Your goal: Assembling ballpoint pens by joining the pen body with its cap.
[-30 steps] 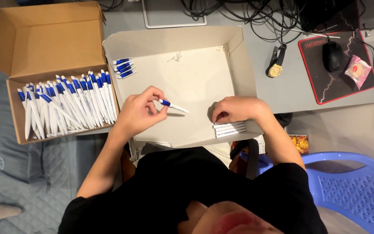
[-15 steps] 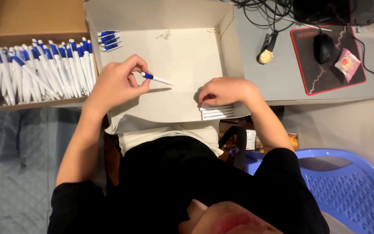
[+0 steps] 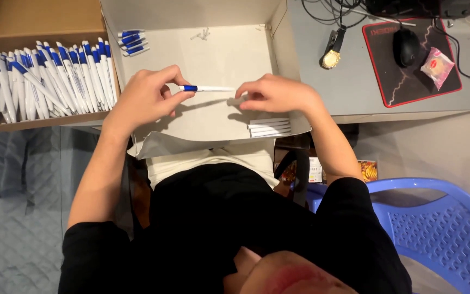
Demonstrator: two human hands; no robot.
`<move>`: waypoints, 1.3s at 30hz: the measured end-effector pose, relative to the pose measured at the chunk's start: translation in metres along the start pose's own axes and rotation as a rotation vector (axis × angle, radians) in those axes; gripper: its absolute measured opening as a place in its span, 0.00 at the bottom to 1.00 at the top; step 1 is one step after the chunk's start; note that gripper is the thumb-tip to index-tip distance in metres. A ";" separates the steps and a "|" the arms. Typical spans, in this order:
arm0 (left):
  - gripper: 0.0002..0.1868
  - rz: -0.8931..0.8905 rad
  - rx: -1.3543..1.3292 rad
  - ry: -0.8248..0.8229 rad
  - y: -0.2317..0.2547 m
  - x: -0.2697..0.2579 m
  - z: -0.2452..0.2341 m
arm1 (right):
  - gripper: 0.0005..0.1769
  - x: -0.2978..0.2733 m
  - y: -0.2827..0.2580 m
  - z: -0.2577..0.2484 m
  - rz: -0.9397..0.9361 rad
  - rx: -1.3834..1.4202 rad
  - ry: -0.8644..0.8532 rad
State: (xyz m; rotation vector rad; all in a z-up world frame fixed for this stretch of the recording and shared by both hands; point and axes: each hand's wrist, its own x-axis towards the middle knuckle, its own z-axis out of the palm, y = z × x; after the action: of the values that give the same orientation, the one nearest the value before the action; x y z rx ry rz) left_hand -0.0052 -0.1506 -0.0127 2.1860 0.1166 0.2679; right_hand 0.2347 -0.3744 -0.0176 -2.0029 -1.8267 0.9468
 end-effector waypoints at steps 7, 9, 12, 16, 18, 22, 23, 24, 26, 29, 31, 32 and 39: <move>0.06 -0.039 -0.115 0.017 -0.004 -0.001 0.000 | 0.09 0.000 -0.001 -0.005 0.059 0.124 0.057; 0.05 -0.037 -0.146 0.009 -0.002 -0.001 -0.001 | 0.10 0.001 0.000 -0.004 0.050 0.141 0.081; 0.06 -0.052 -0.138 0.018 0.000 0.002 -0.001 | 0.11 0.002 -0.004 -0.005 0.024 0.160 0.086; 0.06 -0.091 -0.140 0.008 0.003 0.006 -0.002 | 0.09 0.005 0.004 -0.006 0.010 0.161 0.072; 0.05 -0.129 -0.150 -0.009 0.003 0.009 -0.002 | 0.07 0.007 0.007 -0.006 0.005 0.117 0.058; 0.07 -0.141 -0.147 -0.023 0.000 0.016 -0.004 | 0.07 0.004 0.002 -0.013 0.003 0.073 0.073; 0.07 -0.148 -0.134 -0.028 0.000 0.018 -0.004 | 0.07 0.003 0.000 -0.017 0.011 0.062 0.081; 0.07 -0.159 -0.120 -0.032 0.000 0.018 -0.004 | 0.07 0.002 -0.004 -0.018 0.017 0.053 0.087; 0.08 -0.163 -0.134 -0.017 -0.003 0.020 -0.003 | 0.07 0.003 -0.001 -0.017 0.010 0.058 0.102; 0.10 -0.182 -0.165 -0.002 -0.010 0.025 -0.003 | 0.07 0.002 -0.002 -0.022 0.019 0.093 0.136; 0.11 -0.213 -0.183 -0.003 -0.012 0.025 0.000 | 0.07 0.000 -0.003 -0.022 0.032 0.134 0.142; 0.11 -0.218 -0.171 -0.002 -0.014 0.026 0.001 | 0.08 0.001 -0.002 -0.022 0.025 0.132 0.150; 0.14 -0.280 -0.104 -0.049 -0.016 0.031 0.002 | 0.11 0.001 0.001 -0.024 0.040 0.155 0.168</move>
State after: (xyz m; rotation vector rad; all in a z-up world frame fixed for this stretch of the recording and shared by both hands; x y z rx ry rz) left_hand 0.0253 -0.1376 -0.0223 2.0416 0.3691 0.0605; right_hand 0.2505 -0.3679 -0.0006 -1.9667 -1.5809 0.8731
